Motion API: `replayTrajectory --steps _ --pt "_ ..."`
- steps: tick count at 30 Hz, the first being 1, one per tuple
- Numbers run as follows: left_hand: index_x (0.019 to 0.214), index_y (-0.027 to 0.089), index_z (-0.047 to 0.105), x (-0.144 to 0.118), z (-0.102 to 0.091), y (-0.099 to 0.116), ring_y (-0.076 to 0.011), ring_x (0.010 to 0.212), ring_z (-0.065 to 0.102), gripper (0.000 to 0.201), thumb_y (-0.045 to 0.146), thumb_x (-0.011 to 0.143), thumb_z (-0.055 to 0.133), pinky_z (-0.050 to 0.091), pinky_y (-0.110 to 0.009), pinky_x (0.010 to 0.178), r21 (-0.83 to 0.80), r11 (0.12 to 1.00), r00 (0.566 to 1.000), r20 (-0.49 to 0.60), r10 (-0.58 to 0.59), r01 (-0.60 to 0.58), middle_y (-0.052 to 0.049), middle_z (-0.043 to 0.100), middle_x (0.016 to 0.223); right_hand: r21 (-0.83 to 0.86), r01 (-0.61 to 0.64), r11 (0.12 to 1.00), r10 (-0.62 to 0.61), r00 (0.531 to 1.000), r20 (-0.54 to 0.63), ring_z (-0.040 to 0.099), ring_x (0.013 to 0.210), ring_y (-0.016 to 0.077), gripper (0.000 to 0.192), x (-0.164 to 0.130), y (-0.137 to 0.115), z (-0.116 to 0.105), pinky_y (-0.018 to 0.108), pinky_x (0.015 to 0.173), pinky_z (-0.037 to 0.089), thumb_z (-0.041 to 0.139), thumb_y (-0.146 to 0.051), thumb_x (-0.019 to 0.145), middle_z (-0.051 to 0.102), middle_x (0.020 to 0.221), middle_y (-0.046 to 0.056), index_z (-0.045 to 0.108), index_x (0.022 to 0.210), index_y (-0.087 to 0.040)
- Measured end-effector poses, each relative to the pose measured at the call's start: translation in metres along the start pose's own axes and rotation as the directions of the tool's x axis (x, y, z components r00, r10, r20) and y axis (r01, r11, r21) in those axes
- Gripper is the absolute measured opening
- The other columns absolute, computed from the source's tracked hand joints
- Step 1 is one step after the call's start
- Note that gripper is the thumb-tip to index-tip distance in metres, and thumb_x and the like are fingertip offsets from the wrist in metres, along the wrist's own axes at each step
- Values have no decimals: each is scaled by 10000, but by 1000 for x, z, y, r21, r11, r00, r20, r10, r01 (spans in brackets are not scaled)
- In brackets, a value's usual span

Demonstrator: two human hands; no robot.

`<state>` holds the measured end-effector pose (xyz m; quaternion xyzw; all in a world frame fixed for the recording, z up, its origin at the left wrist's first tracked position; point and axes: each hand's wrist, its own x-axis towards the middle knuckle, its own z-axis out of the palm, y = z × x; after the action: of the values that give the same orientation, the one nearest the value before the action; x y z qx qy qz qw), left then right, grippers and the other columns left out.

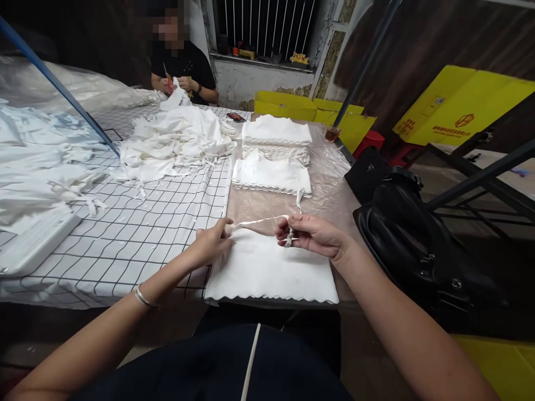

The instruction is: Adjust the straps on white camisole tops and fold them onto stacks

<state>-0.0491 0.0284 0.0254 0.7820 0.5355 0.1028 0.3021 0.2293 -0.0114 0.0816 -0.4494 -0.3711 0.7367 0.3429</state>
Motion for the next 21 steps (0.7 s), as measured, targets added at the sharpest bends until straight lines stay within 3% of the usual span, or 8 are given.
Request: replayTrajectory --steps 2,4,6,9,12,14,17,21 --pt "1301 212 454 -6 -7 -1 -328 950 611 458 283 859 556 326 -472 908 54 998 995 -92 -30 35 -118 683 981 44 8 999 -9 1000 9 670 878 185 103 4 0 0 422 930 509 644 -254 894 683 933 57 650 942 -163" --pt "1300 188 485 -5 -14 4 -362 1063 560 483 316 848 595 312 -476 916 139 990 975 -220 23 8 -164 640 1107 62 10 998 -11 1000 18 679 846 184 104 9 -1 2 429 922 515 632 -251 903 689 906 52 643 959 -165" --pt "1312 197 498 3 -15 15 -361 1158 501 517 360 838 625 291 -469 941 145 981 955 -249 162 -128 -166 585 1237 59 6 998 -8 999 39 688 801 182 121 14 -3 7 419 902 526 623 -258 910 697 867 51 644 970 -156" --pt "1274 245 560 28 -8 36 -332 1199 466 471 386 832 641 251 -457 974 48 924 907 -180 381 -379 -114 545 1340 38 13 999 -16 997 75 687 758 170 145 20 -7 19 403 878 538 607 -264 925 704 827 59 648 978 -135" --pt "972 235 715 58 -4 52 -302 1112 505 193 302 893 553 200 -473 983 -12 887 874 -181 452 -461 -82 656 1174 -1 16 1000 -16 997 81 684 757 167 161 22 -8 27 382 852 545 623 -278 921 711 822 76 652 950 -122" --pt "814 218 732 74 -8 56 -296 1059 515 211 236 892 537 176 -483 983 -48 883 867 -223 446 -467 -83 698 1036 -24 3 1000 -1 997 78 689 773 173 179 21 -6 27 368 846 545 669 -290 891 717 842 88 659 928 -115" --pt "766 226 740 87 -22 55 -305 1057 501 168 198 846 595 162 -482 982 -97 869 848 -298 439 -484 -76 702 988 -52 -24 998 28 997 76 693 811 176 223 19 -2 23 356 860 539 736 -313 836 725 886 96 673 919 -115" --pt "818 241 754 92 -38 52 -292 1067 483 178 214 862 584 173 -477 951 -14 889 855 -281 436 -458 -55 692 1008 -138 -65 988 78 993 88 681 853 180 334 21 2 19 339 855 528 786 -411 772 719 932 103 703 918 -122"
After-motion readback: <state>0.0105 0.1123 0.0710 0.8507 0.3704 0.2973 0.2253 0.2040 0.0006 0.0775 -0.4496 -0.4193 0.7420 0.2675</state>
